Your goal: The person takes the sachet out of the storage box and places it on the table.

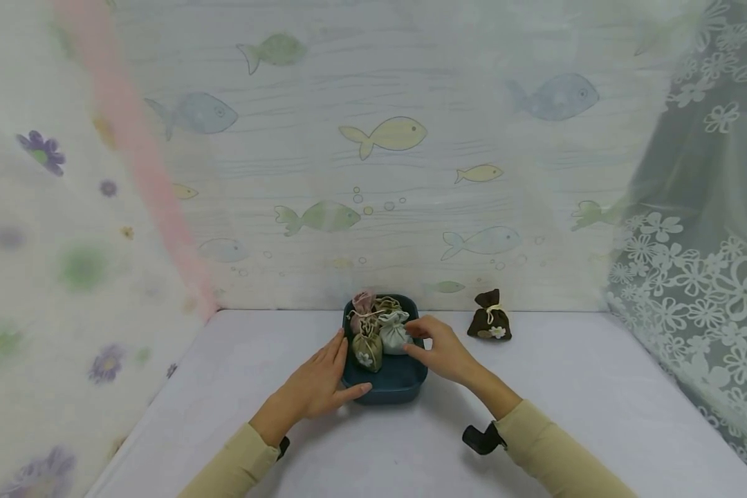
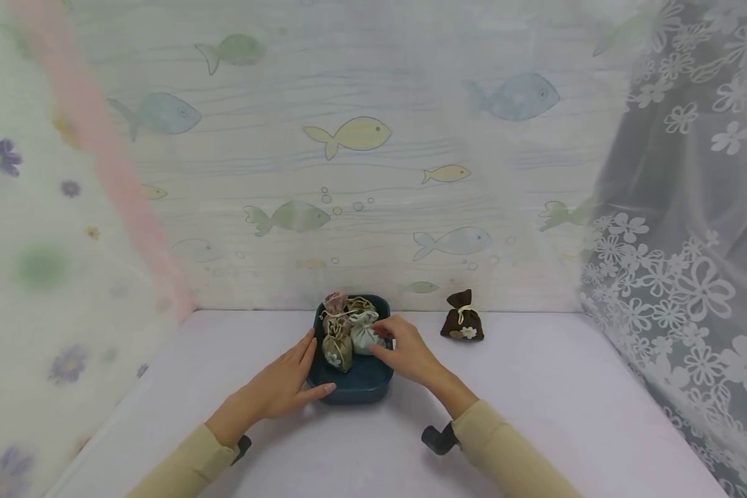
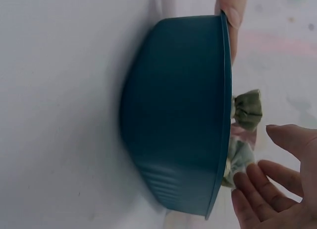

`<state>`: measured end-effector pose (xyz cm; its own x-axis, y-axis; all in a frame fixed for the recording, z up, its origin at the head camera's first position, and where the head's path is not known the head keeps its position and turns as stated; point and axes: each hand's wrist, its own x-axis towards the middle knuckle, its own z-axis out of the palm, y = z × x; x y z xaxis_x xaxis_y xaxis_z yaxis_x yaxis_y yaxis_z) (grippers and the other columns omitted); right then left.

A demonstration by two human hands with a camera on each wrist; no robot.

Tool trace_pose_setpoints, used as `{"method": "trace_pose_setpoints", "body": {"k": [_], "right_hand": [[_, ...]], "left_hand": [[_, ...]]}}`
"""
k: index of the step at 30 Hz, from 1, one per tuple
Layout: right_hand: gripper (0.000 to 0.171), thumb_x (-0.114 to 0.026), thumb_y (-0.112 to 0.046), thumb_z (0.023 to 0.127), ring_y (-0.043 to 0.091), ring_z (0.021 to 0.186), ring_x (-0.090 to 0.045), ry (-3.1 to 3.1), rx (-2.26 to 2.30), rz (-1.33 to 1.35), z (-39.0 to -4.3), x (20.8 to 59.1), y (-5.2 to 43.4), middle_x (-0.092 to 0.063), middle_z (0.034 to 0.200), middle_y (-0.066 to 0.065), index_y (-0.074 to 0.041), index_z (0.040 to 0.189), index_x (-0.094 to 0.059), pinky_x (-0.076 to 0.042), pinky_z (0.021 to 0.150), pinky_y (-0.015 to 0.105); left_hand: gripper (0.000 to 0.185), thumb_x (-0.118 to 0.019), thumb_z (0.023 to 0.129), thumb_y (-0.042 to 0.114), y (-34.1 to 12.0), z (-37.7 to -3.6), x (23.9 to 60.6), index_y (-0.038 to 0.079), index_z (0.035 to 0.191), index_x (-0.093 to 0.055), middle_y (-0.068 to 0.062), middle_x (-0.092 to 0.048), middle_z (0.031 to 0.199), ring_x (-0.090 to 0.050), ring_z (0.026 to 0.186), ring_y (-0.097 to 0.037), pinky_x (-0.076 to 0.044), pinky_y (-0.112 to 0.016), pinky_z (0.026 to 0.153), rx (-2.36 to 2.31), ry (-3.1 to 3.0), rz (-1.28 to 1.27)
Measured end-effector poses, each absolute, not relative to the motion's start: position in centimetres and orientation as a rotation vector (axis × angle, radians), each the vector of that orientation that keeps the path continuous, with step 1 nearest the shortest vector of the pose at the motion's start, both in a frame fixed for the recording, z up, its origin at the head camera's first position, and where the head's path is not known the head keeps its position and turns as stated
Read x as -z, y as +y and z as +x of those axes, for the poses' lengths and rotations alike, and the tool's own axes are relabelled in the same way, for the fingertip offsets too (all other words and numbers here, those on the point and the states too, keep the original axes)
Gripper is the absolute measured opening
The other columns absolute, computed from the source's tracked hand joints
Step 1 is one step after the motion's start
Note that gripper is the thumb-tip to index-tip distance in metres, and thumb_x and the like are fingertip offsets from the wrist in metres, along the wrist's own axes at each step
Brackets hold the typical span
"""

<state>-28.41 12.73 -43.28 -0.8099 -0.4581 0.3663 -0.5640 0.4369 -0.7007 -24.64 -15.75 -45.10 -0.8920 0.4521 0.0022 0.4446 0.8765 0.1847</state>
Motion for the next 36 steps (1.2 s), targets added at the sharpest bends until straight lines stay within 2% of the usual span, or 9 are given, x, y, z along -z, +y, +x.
{"method": "trace_pose_setpoints", "body": {"k": [8,16,25,32,36], "right_hand": [[0.039,-0.071,-0.012,0.097,0.038,0.115,-0.064,-2.588,-1.346,0.877,-28.6,43.8,10.3,-0.063,0.124,0.022,0.006,0.130,-0.061,-0.051,0.099,0.056],[0.043,-0.074,-0.010,0.093,0.037,0.112,-0.063,-2.587,-1.327,0.759,-28.5,44.5,7.6,-0.062,0.123,0.020,0.006,0.131,-0.061,-0.053,0.097,0.053],[0.041,-0.075,-0.016,0.093,0.033,0.113,-0.062,-2.626,-1.235,0.671,-29.0,45.2,5.7,-0.063,0.125,0.018,0.003,0.128,-0.064,-0.053,0.094,0.049],[0.036,-0.078,-0.015,0.090,0.034,0.111,-0.060,-2.603,-1.204,0.649,-29.3,45.5,5.0,-0.066,0.117,0.017,0.002,0.120,-0.068,-0.051,0.094,0.052],[0.035,-0.078,-0.016,0.090,0.033,0.114,-0.059,-2.605,-1.204,0.645,-29.4,45.7,4.8,-0.067,0.119,0.017,0.001,0.120,-0.070,-0.049,0.097,0.052]], "left_hand": [[0.110,-0.036,0.094,0.081,-15.8,-24.7,45.1,-0.005,0.161,-0.019,-0.019,-0.006,0.170,-0.019,0.155,-0.035,-0.026,-0.051,0.122,-0.302,3.002,0.717],[0.112,-0.033,0.094,0.083,-15.7,-24.7,45.2,-0.005,0.161,-0.018,-0.020,-0.006,0.170,-0.019,0.155,-0.034,-0.026,-0.050,0.122,-0.286,2.999,0.738],[0.111,-0.031,0.095,0.082,-15.7,-24.6,45.0,-0.006,0.160,-0.017,-0.021,-0.005,0.170,-0.018,0.155,-0.034,-0.025,-0.049,0.123,-0.257,3.012,0.748],[0.110,-0.035,0.095,0.080,-15.8,-24.8,45.2,-0.007,0.160,-0.019,-0.022,-0.007,0.170,-0.018,0.155,-0.035,-0.026,-0.050,0.122,-0.301,3.022,0.767],[0.110,-0.036,0.096,0.080,-15.9,-25.0,45.5,-0.007,0.160,-0.019,-0.022,-0.006,0.170,-0.018,0.155,-0.035,-0.026,-0.051,0.122,-0.328,3.015,0.766]]}}
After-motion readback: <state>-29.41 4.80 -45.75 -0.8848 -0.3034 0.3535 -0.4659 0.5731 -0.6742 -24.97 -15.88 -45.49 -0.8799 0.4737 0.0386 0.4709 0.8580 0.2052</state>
